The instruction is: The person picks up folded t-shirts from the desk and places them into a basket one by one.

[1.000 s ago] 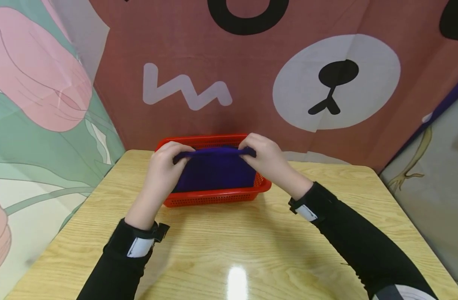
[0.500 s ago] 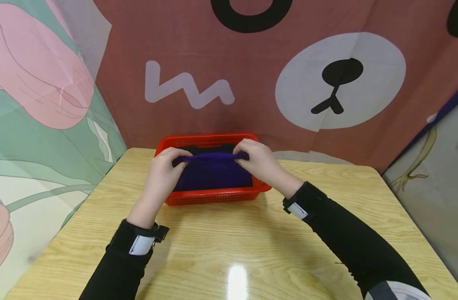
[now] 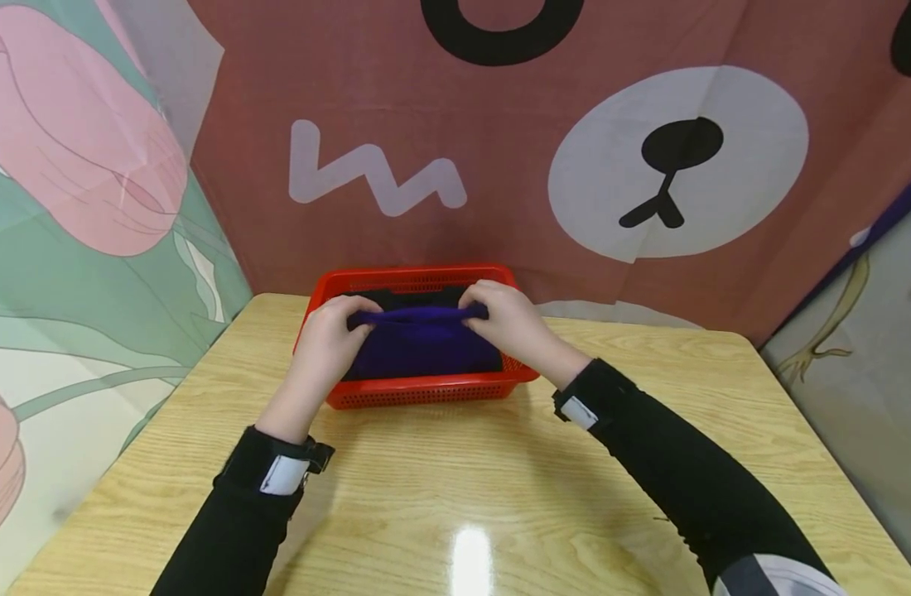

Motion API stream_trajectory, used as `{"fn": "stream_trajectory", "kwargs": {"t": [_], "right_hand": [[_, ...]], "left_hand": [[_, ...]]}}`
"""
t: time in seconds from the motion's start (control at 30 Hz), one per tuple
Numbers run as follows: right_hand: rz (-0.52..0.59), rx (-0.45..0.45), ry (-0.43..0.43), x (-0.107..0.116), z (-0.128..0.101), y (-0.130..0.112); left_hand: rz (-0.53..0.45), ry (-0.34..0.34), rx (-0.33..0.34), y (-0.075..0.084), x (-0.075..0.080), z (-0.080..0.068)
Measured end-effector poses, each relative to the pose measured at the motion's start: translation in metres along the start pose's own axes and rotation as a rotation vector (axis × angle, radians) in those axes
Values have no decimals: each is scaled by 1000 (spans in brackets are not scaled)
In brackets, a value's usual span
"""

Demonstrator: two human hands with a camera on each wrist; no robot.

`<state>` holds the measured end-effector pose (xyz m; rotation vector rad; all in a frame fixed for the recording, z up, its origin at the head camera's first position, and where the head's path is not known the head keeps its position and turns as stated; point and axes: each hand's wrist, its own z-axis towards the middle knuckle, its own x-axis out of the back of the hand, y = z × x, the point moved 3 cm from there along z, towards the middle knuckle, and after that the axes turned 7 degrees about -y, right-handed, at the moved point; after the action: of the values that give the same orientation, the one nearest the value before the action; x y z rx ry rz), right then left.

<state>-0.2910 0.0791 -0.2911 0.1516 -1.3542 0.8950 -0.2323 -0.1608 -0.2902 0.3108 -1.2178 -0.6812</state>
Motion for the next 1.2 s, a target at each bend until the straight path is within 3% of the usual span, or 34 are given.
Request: {"fn": "stream_trajectory", "kwargs": {"t": [0.3,0.57,0.9,1.2], "right_hand": [[24,-71,-102,1,12,1],[12,-88,-174,2,21,-1],[12,-121,-217,-4,30,2],[27,-142,-271,-6,39,3]], "left_hand": [[67,-151,67,-2,1,18],[146,-230,45,-6,2,31],[191,-371,97,-15,1,48],[206,-433,89,-24,-2,61]]}}
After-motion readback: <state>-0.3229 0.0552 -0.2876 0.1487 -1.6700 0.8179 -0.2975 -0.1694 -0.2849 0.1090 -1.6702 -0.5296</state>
